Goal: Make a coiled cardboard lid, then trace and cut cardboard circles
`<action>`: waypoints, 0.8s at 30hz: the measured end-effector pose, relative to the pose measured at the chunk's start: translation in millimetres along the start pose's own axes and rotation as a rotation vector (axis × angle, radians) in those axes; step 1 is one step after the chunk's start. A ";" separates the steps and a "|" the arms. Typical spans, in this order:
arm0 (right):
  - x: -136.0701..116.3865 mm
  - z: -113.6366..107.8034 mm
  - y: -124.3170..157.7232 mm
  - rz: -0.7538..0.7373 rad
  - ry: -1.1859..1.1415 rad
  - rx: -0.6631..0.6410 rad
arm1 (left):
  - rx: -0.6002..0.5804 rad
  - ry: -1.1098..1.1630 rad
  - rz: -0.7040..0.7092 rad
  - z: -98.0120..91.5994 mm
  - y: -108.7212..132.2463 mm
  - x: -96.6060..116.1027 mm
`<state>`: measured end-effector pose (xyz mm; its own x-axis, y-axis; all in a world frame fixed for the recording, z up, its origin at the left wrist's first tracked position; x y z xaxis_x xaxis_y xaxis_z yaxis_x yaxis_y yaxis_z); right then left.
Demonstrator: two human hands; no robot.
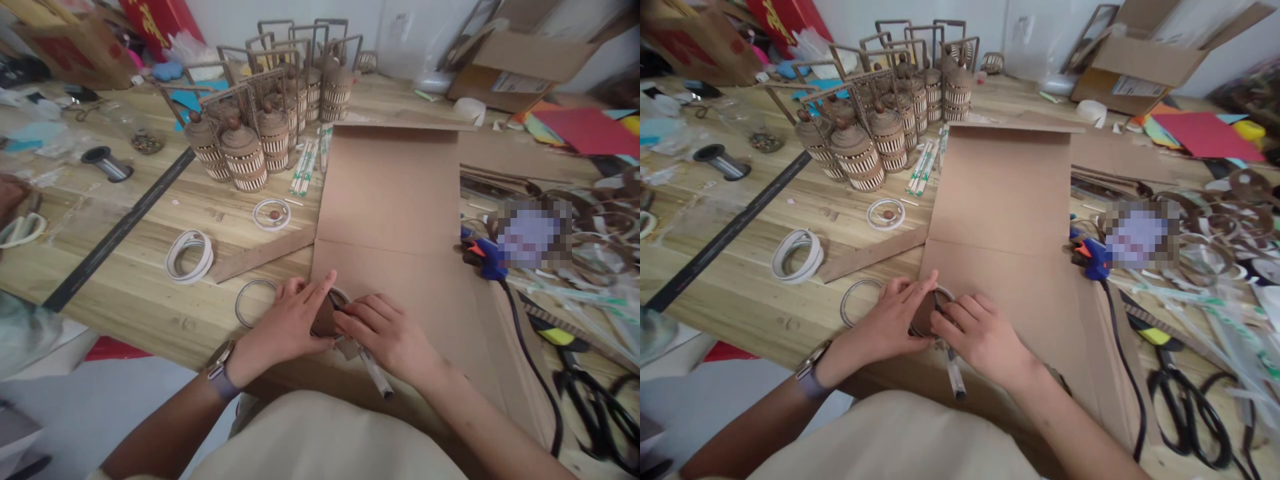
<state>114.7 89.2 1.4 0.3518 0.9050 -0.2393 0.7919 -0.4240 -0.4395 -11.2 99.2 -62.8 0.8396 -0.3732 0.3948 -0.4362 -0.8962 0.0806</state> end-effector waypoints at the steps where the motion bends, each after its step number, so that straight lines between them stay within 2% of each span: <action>1: 0.0 0.9 0.2 -0.003 0.004 -0.001 | 0.005 0.003 0.002 -0.4 0.0 0.0; 12: -13.7 -6.0 8.2 0.016 0.113 -0.018 | -0.004 -0.011 0.014 -1.8 0.1 1.1; 18: -19.3 -23.5 7.5 0.117 -0.106 0.119 | 0.013 -0.019 0.040 -3.8 1.7 2.5; 21: -8.0 -29.9 9.0 0.221 -0.256 0.178 | 0.008 -0.007 0.026 -3.5 1.6 1.9; 24: 10.0 -26.3 15.6 0.369 -0.393 0.195 | -0.004 0.007 0.001 -2.5 0.8 0.3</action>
Point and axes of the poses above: each hand's wrist, its own y-axis away from the middle knuckle, its own z-axis out of the palm, x = y × z, the point moved 7 cm from there along -y, towards the middle knuckle, and after that the axes turned 9 degrees about -y, right-handed, at the moved point
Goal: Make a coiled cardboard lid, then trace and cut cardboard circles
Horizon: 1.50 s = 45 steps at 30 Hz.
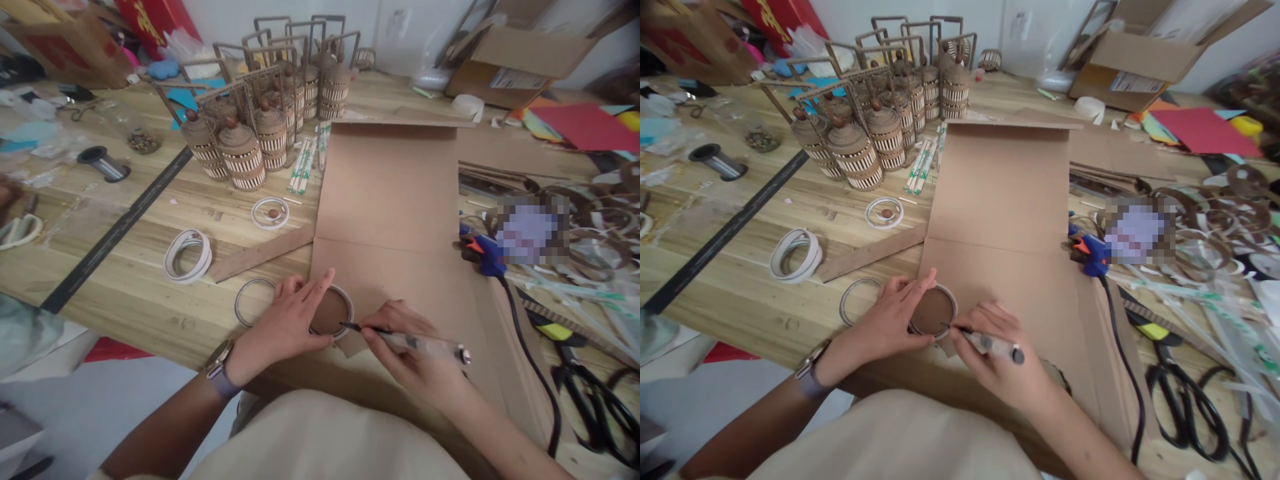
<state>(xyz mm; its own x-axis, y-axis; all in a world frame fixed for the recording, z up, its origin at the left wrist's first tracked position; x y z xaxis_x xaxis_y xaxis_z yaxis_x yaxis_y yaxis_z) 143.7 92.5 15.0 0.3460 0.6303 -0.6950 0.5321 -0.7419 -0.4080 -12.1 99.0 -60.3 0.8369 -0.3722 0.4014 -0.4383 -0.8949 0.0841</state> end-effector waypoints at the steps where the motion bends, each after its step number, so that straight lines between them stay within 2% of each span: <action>1: 7.2 0.4 0.6 0.052 -0.035 0.001 | -0.006 0.006 -0.006 0.5 -0.3 -0.6; 6: 36.4 11.1 0.4 0.280 -0.192 -0.005 | -0.012 0.028 -0.013 1.1 -0.7 -2.2; 14: 51.1 40.2 -8.9 0.399 -0.443 -0.102 | -0.005 0.026 -0.018 0.9 -0.6 -2.8; 17: 53.2 42.6 -8.8 0.350 -0.421 -0.090 | -0.004 0.029 -0.009 1.4 -1.0 -2.7; 24: 42.6 34.9 -9.8 0.061 -0.309 -0.017 | 0.005 0.028 0.026 0.6 -0.7 -0.9; 34: 14.8 20.1 3.7 -0.201 0.272 -0.026 | -0.023 0.014 -0.015 -0.8 -2.2 -0.5; 36: 3.8 16.4 8.0 -0.217 0.309 -0.019 | -0.020 0.015 -0.017 -0.5 -2.3 -1.3; 39: -6.8 6.5 9.5 -0.147 0.177 0.013 | -0.017 0.023 -0.009 0.1 -2.1 -1.7; 42: -4.7 -2.3 8.0 -0.020 0.031 0.090 | -0.024 0.034 -0.017 0.4 -1.9 -1.9; 45: 3.3 0.4 7.3 0.027 -0.031 0.136 | -0.036 0.037 -0.036 0.2 -1.9 -2.0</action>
Point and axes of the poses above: each hand's wrist, its own y-axis away from the middle knuckle, its own z-axis out of the palm, x = y × z, the point moved 7 cm from there along -y, towards the middle knuckle, and after that the axes turned 9 degrees about -y, right-handed, at the moved point
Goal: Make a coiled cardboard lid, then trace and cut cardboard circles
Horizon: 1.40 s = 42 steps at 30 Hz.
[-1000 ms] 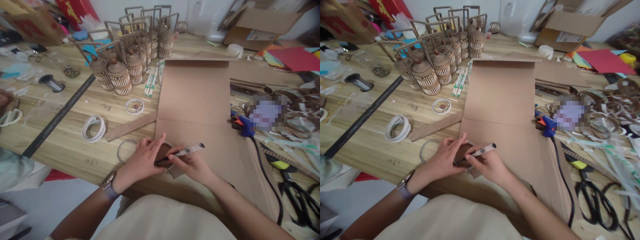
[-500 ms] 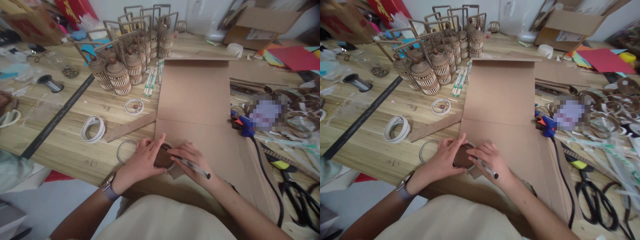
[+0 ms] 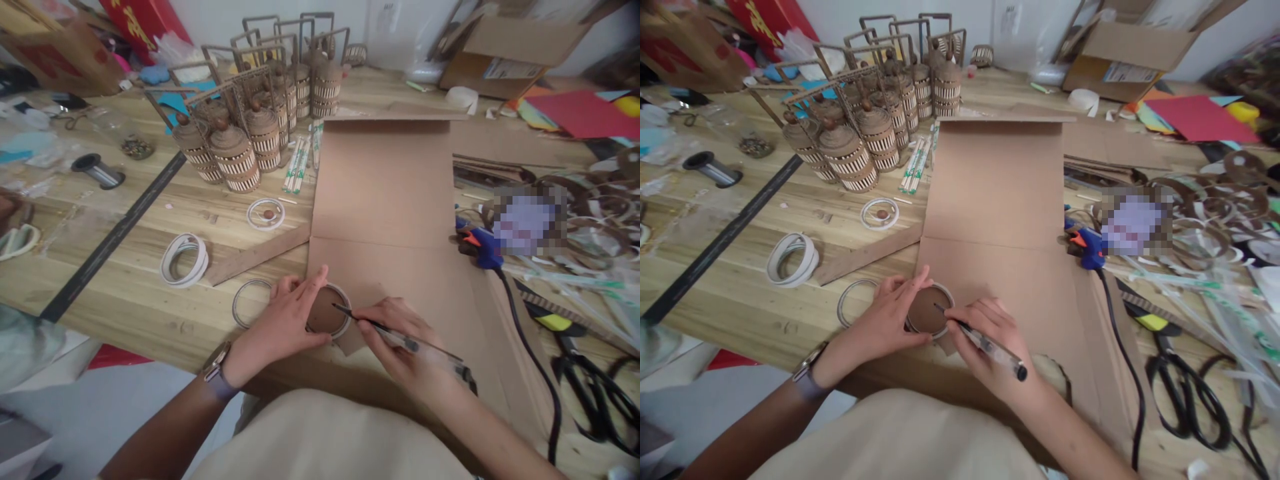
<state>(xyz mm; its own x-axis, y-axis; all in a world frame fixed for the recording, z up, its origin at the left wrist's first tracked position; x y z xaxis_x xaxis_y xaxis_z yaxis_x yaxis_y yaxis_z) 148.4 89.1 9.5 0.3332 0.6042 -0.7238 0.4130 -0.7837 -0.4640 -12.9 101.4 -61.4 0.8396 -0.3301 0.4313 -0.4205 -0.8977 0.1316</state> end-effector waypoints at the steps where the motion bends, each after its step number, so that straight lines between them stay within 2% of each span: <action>1: 3.5 3.4 0.1 0.005 -0.011 -0.001 | -0.001 -0.001 0.000 -0.3 0.0 0.4; 6: 18.1 19.8 -1.2 0.016 -0.014 0.002 | 0.015 -0.009 0.013 -1.4 0.0 1.2; 10: 20.4 25.0 -3.3 -0.007 0.042 0.018 | 0.033 -0.010 0.020 0.1 0.3 -0.5; 18: 10.7 35.7 -7.4 -0.064 0.180 -0.053 | 0.039 -0.009 0.016 1.3 0.1 -2.9; 24: 1.2 44.7 -6.7 -0.123 0.160 -0.075 | 0.062 0.001 0.032 0.3 0.5 -1.8; 27: -0.2 45.0 -4.7 -0.084 0.019 -0.111 | 0.052 -0.004 0.045 0.4 0.8 -1.6; 31: 7.2 35.9 -2.0 0.045 -0.149 -0.056 | 0.048 -0.007 0.043 1.1 1.1 -2.6; 35: 17.2 31.8 -0.9 0.099 -0.130 0.010 | 0.065 -0.011 0.043 1.6 1.4 -2.9; 42: 19.6 41.5 -2.2 0.045 -0.028 -0.029 | 0.064 -0.006 0.041 1.9 1.1 -3.7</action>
Point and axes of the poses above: each hand's wrist, its own y-axis away from the middle knuckle, its own z-axis out of the palm, x = y × z, the point moved 7 cm from there along -y, towards the middle knuckle, and after that the axes turned 9 degrees about -y, right-handed, at the moved point
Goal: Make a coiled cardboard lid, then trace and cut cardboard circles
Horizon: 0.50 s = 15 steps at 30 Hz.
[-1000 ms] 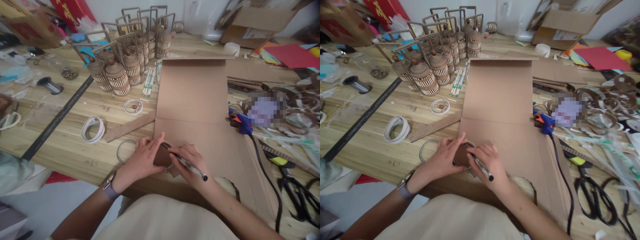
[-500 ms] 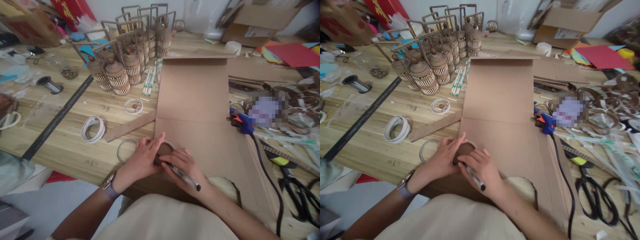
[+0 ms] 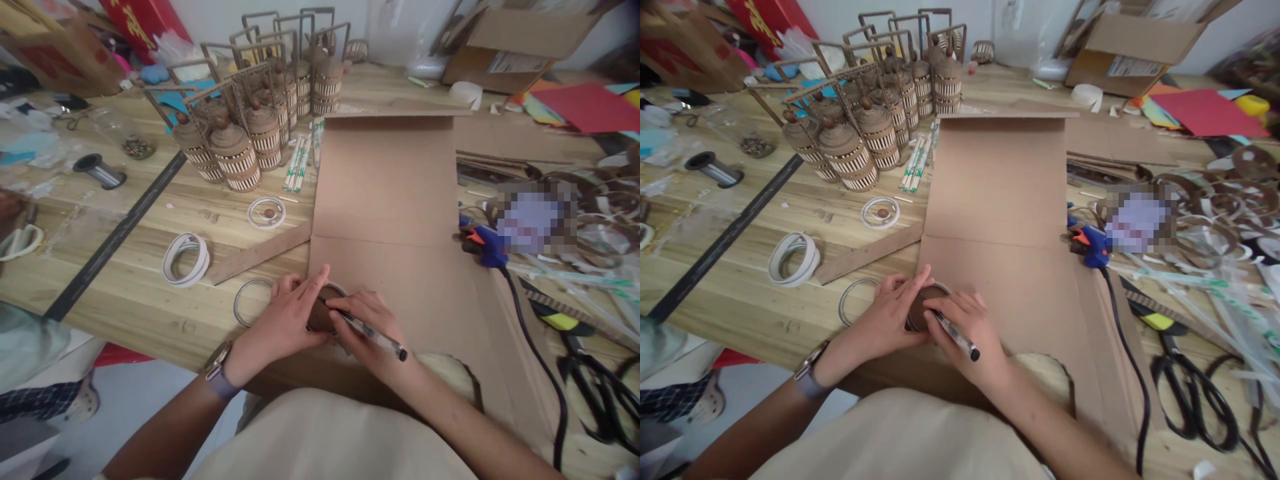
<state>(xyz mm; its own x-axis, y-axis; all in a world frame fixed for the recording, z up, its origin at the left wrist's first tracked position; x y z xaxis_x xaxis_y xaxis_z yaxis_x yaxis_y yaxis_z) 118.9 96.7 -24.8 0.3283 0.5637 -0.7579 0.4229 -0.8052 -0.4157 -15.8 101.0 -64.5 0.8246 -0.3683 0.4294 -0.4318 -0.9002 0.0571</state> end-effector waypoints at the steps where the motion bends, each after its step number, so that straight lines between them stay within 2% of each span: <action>1: -1.7 0.6 -0.6 -0.011 0.018 -0.007 | 0.002 -0.001 0.001 -0.1 -0.1 0.1; 5: -9.0 2.8 -2.2 -0.028 0.038 -0.053 | -0.002 -0.010 0.002 0.3 -0.4 0.2; 9: -11.8 0.9 0.3 0.010 -0.076 -0.065 | 0.002 -0.023 0.009 0.1 -0.4 0.6; 15: 2.4 -7.3 3.4 0.178 -0.137 -0.007 | 0.020 -0.042 0.014 -1.2 0.3 1.5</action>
<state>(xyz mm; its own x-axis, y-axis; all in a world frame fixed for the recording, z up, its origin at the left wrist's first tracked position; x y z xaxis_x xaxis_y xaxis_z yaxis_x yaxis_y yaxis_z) 127.3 96.7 -24.4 0.2804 0.3819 -0.8806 0.3741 -0.8884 -0.2661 -15.1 100.5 -62.8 0.8334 -0.3902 0.3914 -0.4365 -0.8991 0.0331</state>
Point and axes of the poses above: each hand's wrist, its own y-axis away from the middle knuckle, its own z-axis out of the palm, x = y × z, the point moved 7 cm from there along -y, towards the middle knuckle, and after that the axes turned 9 degrees about -y, right-handed, at the moved point
